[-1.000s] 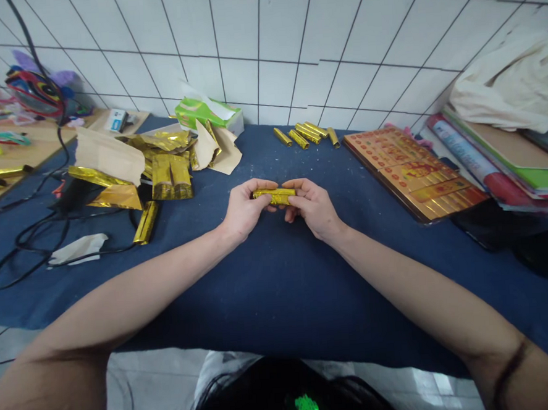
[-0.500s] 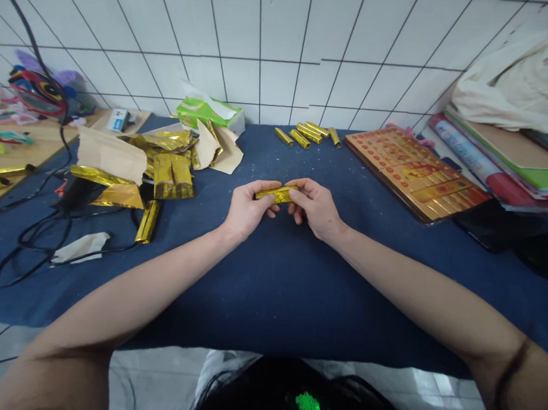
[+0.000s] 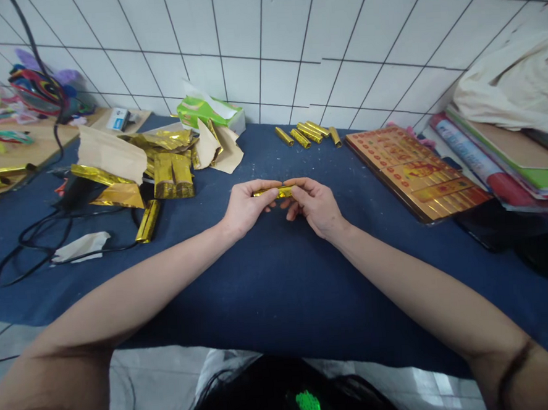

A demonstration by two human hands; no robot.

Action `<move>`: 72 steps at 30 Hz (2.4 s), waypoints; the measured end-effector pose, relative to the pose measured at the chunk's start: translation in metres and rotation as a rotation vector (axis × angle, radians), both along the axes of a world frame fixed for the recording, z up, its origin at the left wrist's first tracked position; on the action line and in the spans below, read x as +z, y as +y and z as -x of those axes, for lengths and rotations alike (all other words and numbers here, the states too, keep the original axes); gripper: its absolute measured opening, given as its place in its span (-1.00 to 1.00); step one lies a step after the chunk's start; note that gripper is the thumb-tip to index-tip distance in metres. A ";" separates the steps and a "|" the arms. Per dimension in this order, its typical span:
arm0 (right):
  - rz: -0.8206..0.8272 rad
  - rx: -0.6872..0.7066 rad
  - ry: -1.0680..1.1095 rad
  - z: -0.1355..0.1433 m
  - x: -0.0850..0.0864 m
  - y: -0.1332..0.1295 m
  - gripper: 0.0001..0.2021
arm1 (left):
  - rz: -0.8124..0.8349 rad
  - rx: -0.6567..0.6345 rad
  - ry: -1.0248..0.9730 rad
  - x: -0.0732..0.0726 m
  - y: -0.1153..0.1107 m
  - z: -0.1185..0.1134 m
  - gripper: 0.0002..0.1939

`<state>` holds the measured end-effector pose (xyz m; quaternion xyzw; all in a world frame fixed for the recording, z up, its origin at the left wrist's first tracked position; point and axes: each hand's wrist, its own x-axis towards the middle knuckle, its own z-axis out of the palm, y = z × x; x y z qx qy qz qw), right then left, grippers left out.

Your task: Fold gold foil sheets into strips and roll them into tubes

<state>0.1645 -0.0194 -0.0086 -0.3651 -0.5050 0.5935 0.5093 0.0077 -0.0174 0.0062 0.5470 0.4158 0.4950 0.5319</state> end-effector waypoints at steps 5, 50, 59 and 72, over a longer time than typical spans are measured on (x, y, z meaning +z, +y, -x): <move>0.007 -0.030 -0.015 0.001 -0.001 0.001 -0.73 | -0.132 -0.062 0.114 0.001 -0.003 0.000 -0.80; -0.079 -0.201 -0.079 0.006 -0.003 -0.002 -0.76 | 0.037 0.022 -0.057 0.000 -0.002 -0.004 -0.83; -0.096 -0.213 -0.081 0.004 -0.005 -0.001 -0.75 | 0.060 0.014 -0.069 0.000 -0.003 -0.004 -0.81; -0.173 -0.222 -0.121 0.005 -0.005 -0.002 -0.79 | -0.099 0.017 -0.048 -0.004 -0.001 -0.003 -0.80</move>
